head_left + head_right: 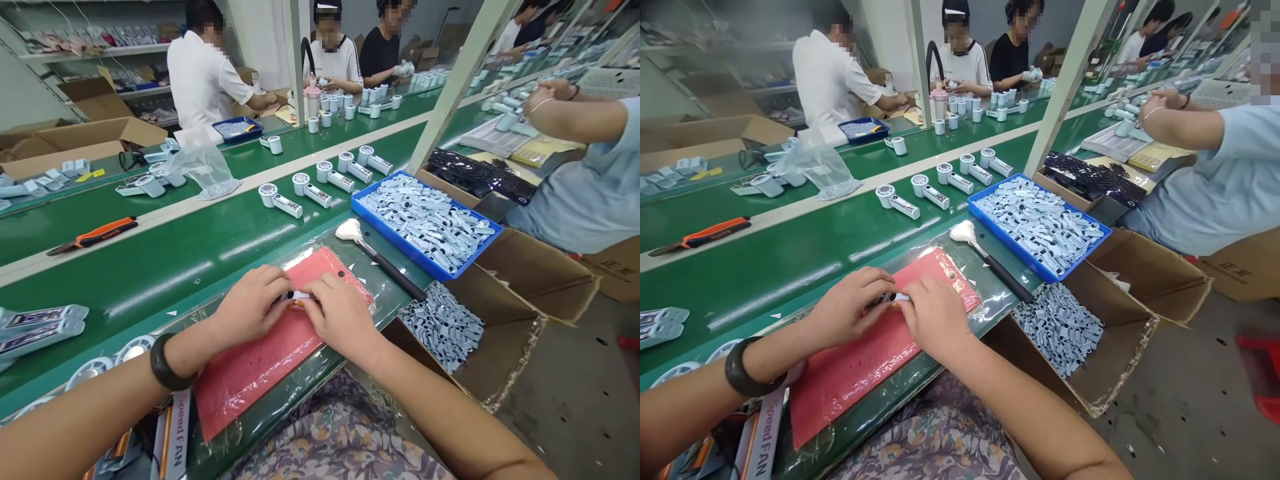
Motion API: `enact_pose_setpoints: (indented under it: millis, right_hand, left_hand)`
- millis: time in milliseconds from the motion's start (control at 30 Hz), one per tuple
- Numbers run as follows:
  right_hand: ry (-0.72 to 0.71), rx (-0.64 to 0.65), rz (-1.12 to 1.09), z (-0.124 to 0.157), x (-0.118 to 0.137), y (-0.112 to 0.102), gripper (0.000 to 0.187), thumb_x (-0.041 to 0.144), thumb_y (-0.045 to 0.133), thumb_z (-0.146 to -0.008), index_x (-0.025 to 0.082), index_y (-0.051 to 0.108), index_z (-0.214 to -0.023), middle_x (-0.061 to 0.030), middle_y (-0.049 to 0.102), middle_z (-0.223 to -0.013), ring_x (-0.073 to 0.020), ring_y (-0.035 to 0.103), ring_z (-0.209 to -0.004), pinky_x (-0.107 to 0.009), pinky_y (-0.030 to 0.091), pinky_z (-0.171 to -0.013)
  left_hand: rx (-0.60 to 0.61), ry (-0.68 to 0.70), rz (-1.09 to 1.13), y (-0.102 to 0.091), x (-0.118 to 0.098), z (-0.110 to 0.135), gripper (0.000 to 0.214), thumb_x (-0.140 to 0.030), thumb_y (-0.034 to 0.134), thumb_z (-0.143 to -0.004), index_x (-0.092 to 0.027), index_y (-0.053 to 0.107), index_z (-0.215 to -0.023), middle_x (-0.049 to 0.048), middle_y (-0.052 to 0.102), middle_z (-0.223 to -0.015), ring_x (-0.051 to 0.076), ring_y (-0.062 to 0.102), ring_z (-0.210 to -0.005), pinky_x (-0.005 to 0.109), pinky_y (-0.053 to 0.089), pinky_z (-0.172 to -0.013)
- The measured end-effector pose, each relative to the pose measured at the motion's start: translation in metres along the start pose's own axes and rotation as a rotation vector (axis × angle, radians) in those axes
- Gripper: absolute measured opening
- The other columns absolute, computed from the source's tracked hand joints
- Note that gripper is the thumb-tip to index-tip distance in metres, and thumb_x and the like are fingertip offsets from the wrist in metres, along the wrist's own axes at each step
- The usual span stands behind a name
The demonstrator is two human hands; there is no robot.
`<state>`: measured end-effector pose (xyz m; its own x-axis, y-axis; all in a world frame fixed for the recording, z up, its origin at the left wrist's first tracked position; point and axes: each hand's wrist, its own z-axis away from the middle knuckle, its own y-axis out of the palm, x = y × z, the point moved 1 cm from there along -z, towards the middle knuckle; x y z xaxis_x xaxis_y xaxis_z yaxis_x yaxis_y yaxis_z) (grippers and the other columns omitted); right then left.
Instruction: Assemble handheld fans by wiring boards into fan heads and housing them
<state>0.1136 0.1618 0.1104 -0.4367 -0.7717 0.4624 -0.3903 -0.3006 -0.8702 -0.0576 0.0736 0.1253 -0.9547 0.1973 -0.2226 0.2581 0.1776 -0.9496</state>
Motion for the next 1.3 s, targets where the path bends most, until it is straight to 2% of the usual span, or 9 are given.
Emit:
enact_pose_setpoints:
  millis: [100, 200, 367, 567, 733, 833, 1033, 1200, 1300]
  right_hand:
    - [-0.043, -0.063, -0.046, 0.008, -0.008, 0.008, 0.015, 0.029, 0.060, -0.099, 0.021, 0.073, -0.102, -0.0058, 0.067, -0.092, -0.0224, 0.063, -0.085, -0.035, 0.046, -0.076]
    - [-0.025, -0.137, -0.152, 0.009, -0.018, 0.019, 0.012, 0.023, 0.064, -0.097, 0.021, 0.075, -0.100, -0.0067, 0.068, -0.098, -0.0234, 0.064, -0.094, -0.037, 0.047, -0.084]
    - [-0.006, -0.111, -0.425, 0.007, -0.027, 0.026, 0.012, 0.016, 0.067, -0.094, 0.024, 0.074, -0.099, -0.0029, 0.073, -0.105, -0.0189, 0.067, -0.099, -0.034, 0.050, -0.090]
    - [-0.109, -0.218, -0.324, 0.001, -0.021, 0.023, 0.008, 0.016, 0.068, -0.093, 0.022, 0.073, -0.095, -0.0037, 0.078, -0.102, -0.0220, 0.069, -0.097, -0.040, 0.048, -0.094]
    - [-0.099, -0.186, -0.362, 0.002, -0.026, 0.029, 0.010, 0.014, 0.070, -0.091, 0.023, 0.073, -0.093, -0.0028, 0.078, -0.104, -0.0203, 0.071, -0.096, -0.035, 0.051, -0.090]
    - [-0.043, -0.195, -0.417, 0.006, -0.028, 0.033, 0.013, 0.013, 0.069, -0.092, 0.025, 0.074, -0.097, -0.0011, 0.078, -0.108, -0.0195, 0.071, -0.100, -0.034, 0.052, -0.091]
    - [-0.154, -0.238, -0.273, 0.006, -0.019, 0.033, 0.007, 0.018, 0.066, -0.095, 0.021, 0.071, -0.099, -0.0053, 0.078, -0.109, -0.0218, 0.070, -0.101, -0.046, 0.041, -0.110]
    - [-0.002, -0.123, -0.394, 0.005, -0.024, 0.028, 0.010, 0.016, 0.065, -0.095, 0.023, 0.071, -0.094, -0.0025, 0.078, -0.107, -0.0191, 0.070, -0.098, -0.040, 0.047, -0.100]
    - [0.041, -0.054, -0.499, 0.008, -0.025, 0.023, 0.010, 0.018, 0.068, -0.092, 0.025, 0.072, -0.097, -0.0005, 0.077, -0.109, -0.0190, 0.069, -0.102, -0.040, 0.046, -0.102]
  left_hand:
    - [0.019, -0.023, 0.078, -0.001, 0.002, 0.002, 0.019, -0.017, 0.049, -0.096, -0.019, 0.067, -0.103, 0.0090, 0.068, -0.107, 0.022, 0.064, -0.098, 0.036, 0.055, -0.086]
    - [0.038, -0.063, 0.107, 0.000, 0.002, 0.002, 0.020, -0.016, 0.048, -0.096, -0.019, 0.068, -0.099, 0.0083, 0.067, -0.103, 0.022, 0.064, -0.097, 0.036, 0.054, -0.085]
    - [0.072, -0.155, 0.202, -0.002, 0.000, -0.003, 0.015, -0.016, 0.055, -0.089, -0.021, 0.068, -0.094, 0.0047, 0.067, -0.102, 0.019, 0.066, -0.092, 0.031, 0.053, -0.081]
    - [0.093, -0.285, 0.222, -0.006, -0.002, -0.007, 0.014, -0.015, 0.058, -0.081, -0.021, 0.067, -0.089, 0.0010, 0.071, -0.094, 0.017, 0.066, -0.083, 0.027, 0.049, -0.074]
    - [0.147, -0.366, 0.225, -0.007, -0.003, -0.014, 0.012, -0.017, 0.060, -0.078, -0.021, 0.069, -0.085, -0.0011, 0.071, -0.084, 0.015, 0.064, -0.075, 0.025, 0.047, -0.068]
    - [0.163, -0.342, 0.221, -0.008, -0.003, -0.013, 0.014, -0.018, 0.059, -0.079, -0.022, 0.070, -0.087, -0.0012, 0.073, -0.084, 0.015, 0.066, -0.076, 0.025, 0.048, -0.068]
    - [0.084, -0.231, 0.220, -0.007, -0.002, -0.004, 0.015, -0.022, 0.058, -0.085, -0.023, 0.071, -0.093, 0.0027, 0.076, -0.102, 0.018, 0.071, -0.096, 0.028, 0.053, -0.084]
    - [0.112, -0.238, 0.165, -0.005, -0.001, -0.009, 0.011, -0.021, 0.061, -0.084, -0.022, 0.071, -0.089, 0.0015, 0.074, -0.093, 0.016, 0.068, -0.080, 0.025, 0.050, -0.071]
    - [0.119, -0.197, 0.191, -0.008, -0.004, -0.005, 0.005, -0.020, 0.064, -0.084, -0.022, 0.068, -0.086, 0.0013, 0.073, -0.090, 0.017, 0.069, -0.085, 0.026, 0.052, -0.074]
